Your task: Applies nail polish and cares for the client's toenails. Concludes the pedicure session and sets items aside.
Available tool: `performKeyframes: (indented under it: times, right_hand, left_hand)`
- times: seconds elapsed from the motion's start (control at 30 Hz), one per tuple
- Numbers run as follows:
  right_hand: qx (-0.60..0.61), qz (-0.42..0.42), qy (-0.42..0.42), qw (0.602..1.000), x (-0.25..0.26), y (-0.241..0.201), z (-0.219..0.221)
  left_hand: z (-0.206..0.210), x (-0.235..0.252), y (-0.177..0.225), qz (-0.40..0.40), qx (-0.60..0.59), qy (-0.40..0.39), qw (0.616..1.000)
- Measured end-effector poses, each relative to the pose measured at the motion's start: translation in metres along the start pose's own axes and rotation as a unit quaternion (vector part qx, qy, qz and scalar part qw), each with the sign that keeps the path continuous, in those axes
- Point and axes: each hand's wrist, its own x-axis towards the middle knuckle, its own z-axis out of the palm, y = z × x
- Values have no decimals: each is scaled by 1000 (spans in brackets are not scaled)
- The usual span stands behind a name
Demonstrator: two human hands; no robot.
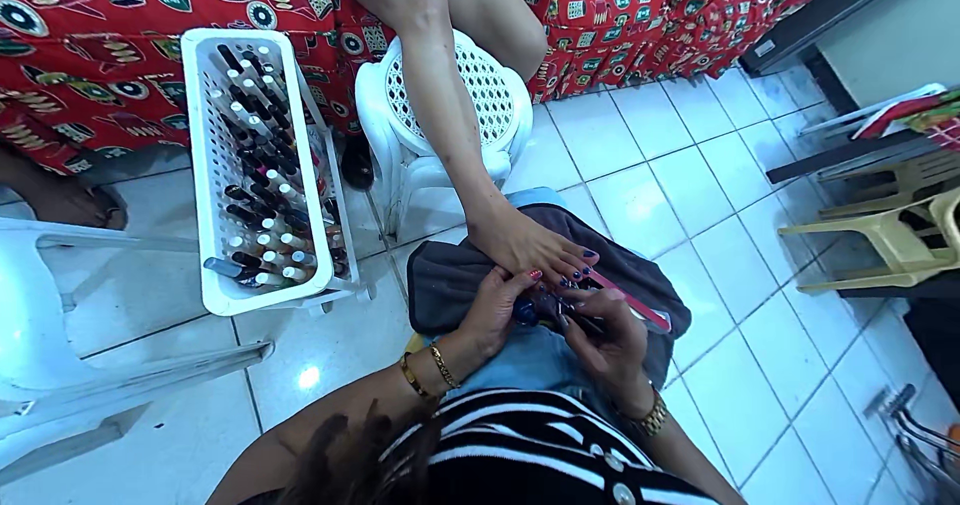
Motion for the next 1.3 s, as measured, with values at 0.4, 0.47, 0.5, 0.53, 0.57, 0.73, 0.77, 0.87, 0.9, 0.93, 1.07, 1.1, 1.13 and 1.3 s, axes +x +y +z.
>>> performKeyframes:
  times: [0.4,0.47,0.5,0.53,0.57,0.73,0.77,0.87,0.9,0.93,1.07,1.1,1.13,1.3]
  right_hand:
    - [-113,-36,-25,993,2,2,1]
    - [-101,-35,-30,994,3,1,0]
    - [-99,-36,-31,994,4,0,0]
    - [-102,-38,-31,994,4,0,0]
    - [-110,-42,-31,993,5,0,1]
    - [-154,-60,-46,985,7,1,0]
    - [-162,-62,-51,984,7,0,-1]
    - [-180,-74,-57,979,8,0,-1]
    - [-186,-77,-56,978,9,-1,0]
    - [-191,-79,-57,977,9,-1,0]
    - [-202,-85,-61,974,9,-1,0]
    - [-204,-86,-62,973,9,-1,0]
    - [-207,-86,-63,972,9,-2,1]
    - [-216,-93,-63,970,10,-2,1]
  left_hand:
    - [1,1,-5,39,49,24,998]
    - [2,1,-4,40,54,28,997]
    - [2,1,-4,40,56,30,997]
    - [2,1,-4,40,59,31,997]
    - [2,1,-4,40,60,33,997]
    - [3,2,-4,40,70,42,996]
    - [3,3,-4,41,75,43,995]
    - [3,4,-6,44,83,45,995]
    - [3,4,-6,44,84,45,995]
    - [4,4,-6,43,82,46,995]
    - [4,4,-5,45,77,50,995]
    - [4,4,-5,45,76,51,995]
    - [4,4,-4,43,75,51,995]
    - [5,4,-4,41,72,51,995]
